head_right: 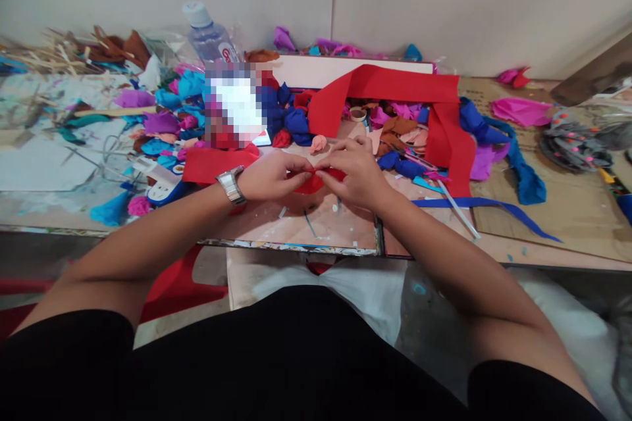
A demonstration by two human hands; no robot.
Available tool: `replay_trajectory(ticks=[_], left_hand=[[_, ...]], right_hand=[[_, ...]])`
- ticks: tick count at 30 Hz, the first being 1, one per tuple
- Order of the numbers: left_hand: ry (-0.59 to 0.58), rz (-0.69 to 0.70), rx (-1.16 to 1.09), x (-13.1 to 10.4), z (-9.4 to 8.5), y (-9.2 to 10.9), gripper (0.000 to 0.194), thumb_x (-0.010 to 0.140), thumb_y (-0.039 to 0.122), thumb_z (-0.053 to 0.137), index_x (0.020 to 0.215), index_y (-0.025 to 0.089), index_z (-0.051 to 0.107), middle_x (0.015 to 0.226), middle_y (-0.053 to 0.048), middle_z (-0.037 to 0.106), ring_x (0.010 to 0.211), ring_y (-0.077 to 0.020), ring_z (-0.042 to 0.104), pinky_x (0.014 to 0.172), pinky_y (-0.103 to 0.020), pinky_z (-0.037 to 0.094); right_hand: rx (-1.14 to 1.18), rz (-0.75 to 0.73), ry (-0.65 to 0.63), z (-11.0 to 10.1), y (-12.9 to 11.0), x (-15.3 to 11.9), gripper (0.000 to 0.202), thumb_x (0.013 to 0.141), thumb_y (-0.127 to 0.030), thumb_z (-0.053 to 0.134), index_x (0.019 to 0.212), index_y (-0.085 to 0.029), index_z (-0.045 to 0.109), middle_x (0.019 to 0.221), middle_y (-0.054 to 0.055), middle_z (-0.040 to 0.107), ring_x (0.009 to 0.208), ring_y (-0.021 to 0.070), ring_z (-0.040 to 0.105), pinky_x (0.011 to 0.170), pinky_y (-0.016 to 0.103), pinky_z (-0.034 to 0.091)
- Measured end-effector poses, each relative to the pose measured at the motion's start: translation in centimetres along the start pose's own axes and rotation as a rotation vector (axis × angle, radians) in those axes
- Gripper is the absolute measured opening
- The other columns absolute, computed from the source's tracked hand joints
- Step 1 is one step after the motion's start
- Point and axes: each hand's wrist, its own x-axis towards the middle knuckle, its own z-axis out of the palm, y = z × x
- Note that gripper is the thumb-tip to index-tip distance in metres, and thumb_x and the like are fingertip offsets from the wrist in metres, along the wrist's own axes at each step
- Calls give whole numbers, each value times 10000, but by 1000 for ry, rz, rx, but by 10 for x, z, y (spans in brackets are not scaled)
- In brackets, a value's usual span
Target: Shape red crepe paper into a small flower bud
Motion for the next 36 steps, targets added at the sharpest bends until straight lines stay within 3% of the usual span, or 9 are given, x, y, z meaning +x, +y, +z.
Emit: replay_trajectory(ticks=[4, 18, 23, 29, 36], left_hand=[[-10, 5, -60, 0, -1, -1, 300, 976, 279, 509, 912, 146, 771, 659, 5, 651, 563, -108, 502, 586, -266, 360], [-43, -63, -243, 3, -1, -9, 296, 964, 269, 525, 946, 151, 796, 804, -17, 729, 702, -129, 592, 689, -268, 466], [10, -65, -247, 4, -3, -5, 306, 992, 317, 544, 917, 149, 787, 821, -23, 729, 753, -132, 606, 726, -270, 474], [17, -79, -258, 5, 2, -6, 324, 1007, 361, 569, 900, 138, 778, 769, -28, 713, 687, -121, 574, 655, -254, 443], [70, -91, -238, 3, 5, -3, 329, 1015, 366, 565, 911, 141, 781, 820, -52, 758, 699, -132, 629, 651, -256, 463]], right_hand=[[-24, -17, 18, 1, 0, -1, 184, 996, -430, 705, 979, -310, 842, 957, 41, 847, 1077, 317, 693, 1086, 592, 355], [-83, -168, 117, 5, -1, -3, 140, 1022, -349, 712, 976, -304, 836, 922, 17, 852, 1013, 260, 723, 1055, 524, 371], [-107, -149, 68, 2, -2, -2, 151, 1030, -368, 701, 969, -313, 829, 925, 16, 852, 1015, 263, 718, 1073, 538, 372], [-116, -102, 4, 1, -3, -2, 185, 1054, -391, 661, 1024, -313, 826, 982, 38, 849, 1055, 278, 715, 1089, 549, 385], [-155, -91, 16, -1, -7, 0, 196, 1056, -386, 658, 990, -282, 811, 980, 38, 856, 1049, 278, 702, 1074, 536, 346]])
